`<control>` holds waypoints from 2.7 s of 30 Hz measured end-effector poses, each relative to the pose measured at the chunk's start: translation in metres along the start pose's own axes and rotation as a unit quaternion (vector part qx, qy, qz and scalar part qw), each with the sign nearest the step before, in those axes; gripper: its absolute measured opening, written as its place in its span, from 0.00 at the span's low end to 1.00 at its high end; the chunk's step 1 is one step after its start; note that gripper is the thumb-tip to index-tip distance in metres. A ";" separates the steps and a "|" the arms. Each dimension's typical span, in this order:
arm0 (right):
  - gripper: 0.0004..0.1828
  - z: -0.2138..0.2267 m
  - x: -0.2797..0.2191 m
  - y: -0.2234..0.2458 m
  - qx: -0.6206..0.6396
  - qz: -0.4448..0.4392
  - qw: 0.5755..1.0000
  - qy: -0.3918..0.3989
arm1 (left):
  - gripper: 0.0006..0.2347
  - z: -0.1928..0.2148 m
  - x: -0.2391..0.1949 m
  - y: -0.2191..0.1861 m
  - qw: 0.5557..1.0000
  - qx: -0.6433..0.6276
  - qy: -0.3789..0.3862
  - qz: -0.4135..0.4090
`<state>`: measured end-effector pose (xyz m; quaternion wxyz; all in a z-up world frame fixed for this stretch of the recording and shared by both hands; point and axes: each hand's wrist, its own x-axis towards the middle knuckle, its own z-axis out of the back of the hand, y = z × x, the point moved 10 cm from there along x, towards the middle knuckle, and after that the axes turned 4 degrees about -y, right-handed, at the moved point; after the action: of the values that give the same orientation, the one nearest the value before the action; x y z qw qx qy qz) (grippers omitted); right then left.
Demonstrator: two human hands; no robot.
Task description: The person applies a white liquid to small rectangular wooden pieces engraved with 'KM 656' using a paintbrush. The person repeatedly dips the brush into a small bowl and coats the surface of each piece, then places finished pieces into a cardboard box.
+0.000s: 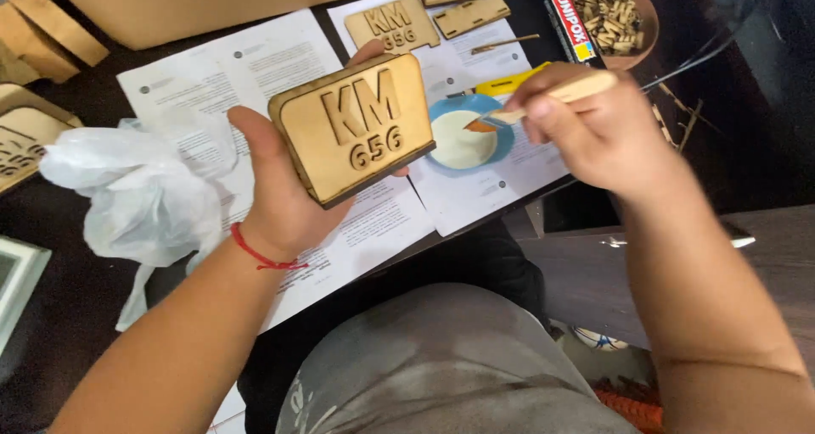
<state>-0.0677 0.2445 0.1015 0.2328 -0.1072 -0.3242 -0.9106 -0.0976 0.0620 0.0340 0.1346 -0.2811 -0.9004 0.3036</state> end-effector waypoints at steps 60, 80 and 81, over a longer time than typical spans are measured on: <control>0.13 0.000 0.045 0.151 0.039 0.241 0.969 -0.045 | 0.50 -0.009 -0.011 0.025 0.993 0.005 0.092 0.079; 0.07 -0.023 -0.002 0.144 0.123 0.289 0.949 0.016 | 0.51 -0.014 -0.012 0.017 0.995 -0.027 0.078 0.059; 0.09 -0.020 0.000 0.134 0.124 0.268 0.955 0.016 | 0.51 -0.016 -0.012 0.014 0.995 -0.031 0.086 0.045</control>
<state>-0.0022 0.1402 0.1587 0.4847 -0.1456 -0.3905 -0.7690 -0.0756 0.0718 0.0368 0.1891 -0.3502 -0.8811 0.2556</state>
